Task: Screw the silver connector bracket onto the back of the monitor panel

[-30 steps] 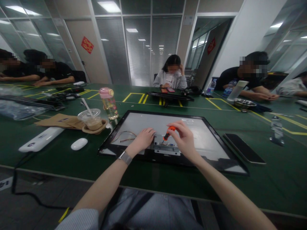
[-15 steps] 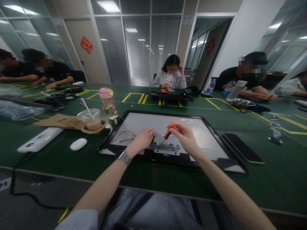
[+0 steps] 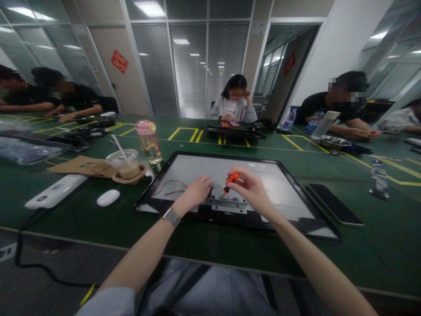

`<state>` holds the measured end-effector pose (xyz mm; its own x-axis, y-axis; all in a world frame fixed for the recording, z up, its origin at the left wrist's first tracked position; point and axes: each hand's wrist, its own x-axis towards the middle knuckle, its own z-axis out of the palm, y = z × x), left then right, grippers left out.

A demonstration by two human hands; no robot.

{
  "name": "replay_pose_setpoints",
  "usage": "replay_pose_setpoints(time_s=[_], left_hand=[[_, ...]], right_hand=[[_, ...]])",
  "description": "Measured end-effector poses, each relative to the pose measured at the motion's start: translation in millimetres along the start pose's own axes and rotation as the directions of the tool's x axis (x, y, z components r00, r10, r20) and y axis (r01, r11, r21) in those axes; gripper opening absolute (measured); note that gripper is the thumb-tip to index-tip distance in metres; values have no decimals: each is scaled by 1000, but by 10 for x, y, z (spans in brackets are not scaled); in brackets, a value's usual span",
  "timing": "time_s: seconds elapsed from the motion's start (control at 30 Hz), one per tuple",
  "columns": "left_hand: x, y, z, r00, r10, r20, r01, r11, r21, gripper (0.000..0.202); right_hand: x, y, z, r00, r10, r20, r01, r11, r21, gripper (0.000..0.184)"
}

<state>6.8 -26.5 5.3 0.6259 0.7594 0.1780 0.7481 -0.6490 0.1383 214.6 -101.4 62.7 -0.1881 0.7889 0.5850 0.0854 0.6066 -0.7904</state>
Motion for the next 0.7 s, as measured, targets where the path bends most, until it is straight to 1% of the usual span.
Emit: replay_pose_setpoints(time_s=[0.07, 0.17, 0.33, 0.53, 0.6, 0.7], left_hand=[[-1, -1, 3, 1000, 9, -3, -9, 1000, 1, 34], [-4, -6, 8, 1000, 18, -9, -18, 1000, 2, 33], [-3, 2, 0, 1000, 21, 0, -21, 1000, 7, 33], [-4, 13, -5, 1000, 12, -5, -12, 1000, 13, 34], [-5, 10, 1, 1000, 5, -5, -5, 1000, 14, 35], [-4, 3, 13, 1000, 2, -7, -2, 1000, 16, 35]], right_hand=[[-4, 3, 12, 1000, 2, -22, -3, 1000, -10, 19], [-21, -17, 36, 998, -39, -44, 37, 998, -47, 16], [-39, -54, 53, 995, -93, -30, 89, 989, -115, 14], [-58, -1, 41, 979, -191, -78, 164, 950, -264, 19], [-73, 2, 28, 978, -201, -59, 177, 942, -284, 21], [-91, 6, -12, 985, -174, 12, 172, 956, -236, 32]])
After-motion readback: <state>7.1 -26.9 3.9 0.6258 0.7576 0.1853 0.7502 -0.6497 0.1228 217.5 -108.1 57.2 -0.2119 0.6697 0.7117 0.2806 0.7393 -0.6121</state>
